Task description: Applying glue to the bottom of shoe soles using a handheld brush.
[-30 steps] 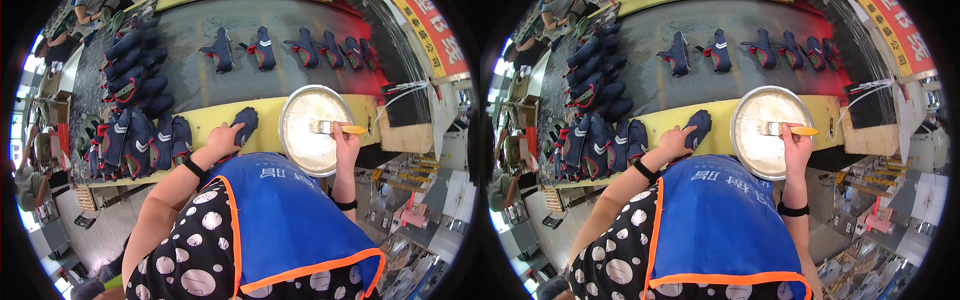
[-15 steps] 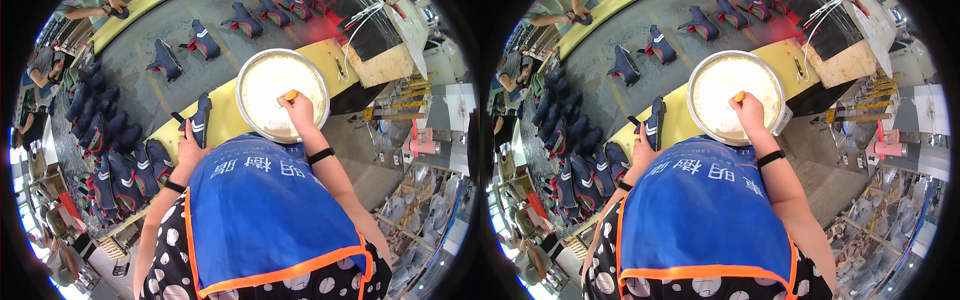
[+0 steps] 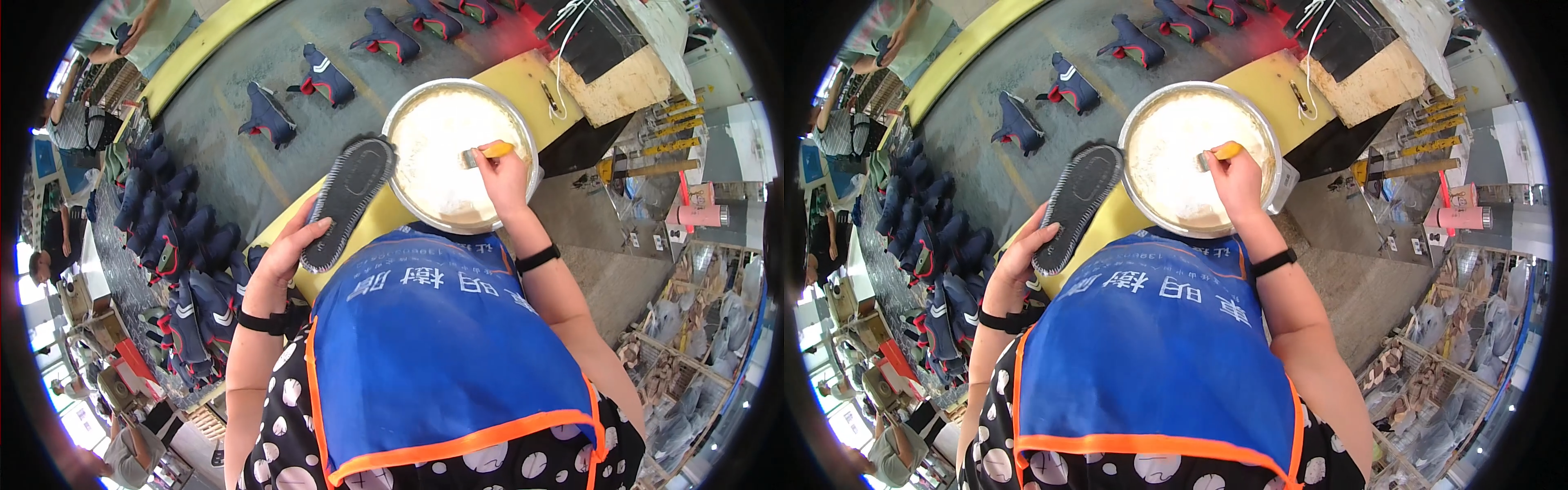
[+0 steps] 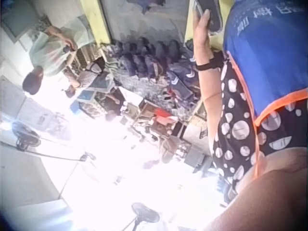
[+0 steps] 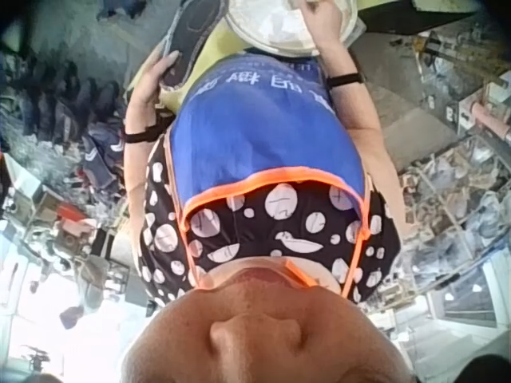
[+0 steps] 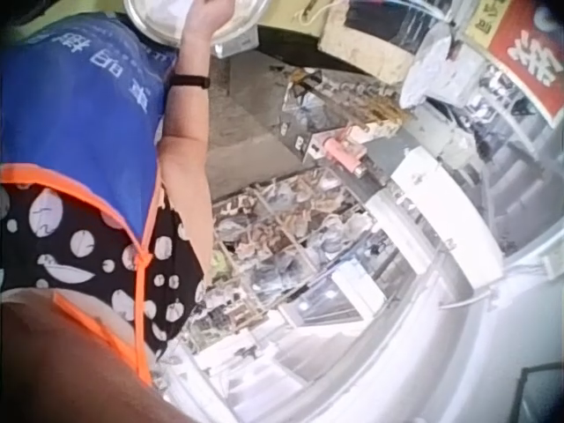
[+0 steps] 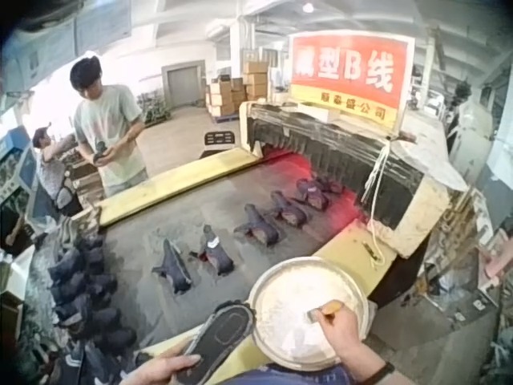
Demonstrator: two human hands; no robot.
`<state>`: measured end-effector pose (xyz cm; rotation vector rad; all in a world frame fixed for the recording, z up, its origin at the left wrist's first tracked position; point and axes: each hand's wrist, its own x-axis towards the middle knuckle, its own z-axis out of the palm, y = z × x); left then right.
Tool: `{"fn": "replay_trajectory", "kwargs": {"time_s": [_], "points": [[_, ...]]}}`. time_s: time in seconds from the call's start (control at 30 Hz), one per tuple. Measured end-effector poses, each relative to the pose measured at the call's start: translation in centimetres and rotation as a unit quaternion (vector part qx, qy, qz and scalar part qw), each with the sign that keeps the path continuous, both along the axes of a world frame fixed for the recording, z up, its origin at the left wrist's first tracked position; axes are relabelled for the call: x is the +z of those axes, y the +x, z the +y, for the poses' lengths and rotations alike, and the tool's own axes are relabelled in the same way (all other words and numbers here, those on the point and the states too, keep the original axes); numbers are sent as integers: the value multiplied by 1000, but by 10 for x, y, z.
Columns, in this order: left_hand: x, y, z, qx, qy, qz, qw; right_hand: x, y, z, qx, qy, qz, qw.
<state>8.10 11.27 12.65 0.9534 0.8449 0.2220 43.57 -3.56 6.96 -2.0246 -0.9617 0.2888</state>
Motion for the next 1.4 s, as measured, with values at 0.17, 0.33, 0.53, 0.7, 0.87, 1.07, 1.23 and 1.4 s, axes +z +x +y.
{"fn": "replay_trajectory", "kwargs": {"time_s": [0.17,0.33,0.53,0.7,0.87,1.07,1.23,1.4], "points": [[27,35,5,-133,-52,7,990,38,-4,1,0,-32,-53,998],[29,62,2,-203,-44,41,977,98,-41,1,168,156,-48,972],[31,73,1,-214,-38,20,976,109,-51,2,286,185,-134,930],[32,64,3,-194,-89,2,977,76,-19,-2,154,111,-46,981],[39,62,2,-191,-96,-1,977,100,-35,8,259,240,27,935],[25,53,1,-179,-50,-30,982,80,-19,8,153,156,24,975],[23,52,0,-171,4,-20,985,90,-37,16,114,240,83,961],[22,51,-8,-139,52,-15,989,84,-32,12,73,129,11,989]]}}
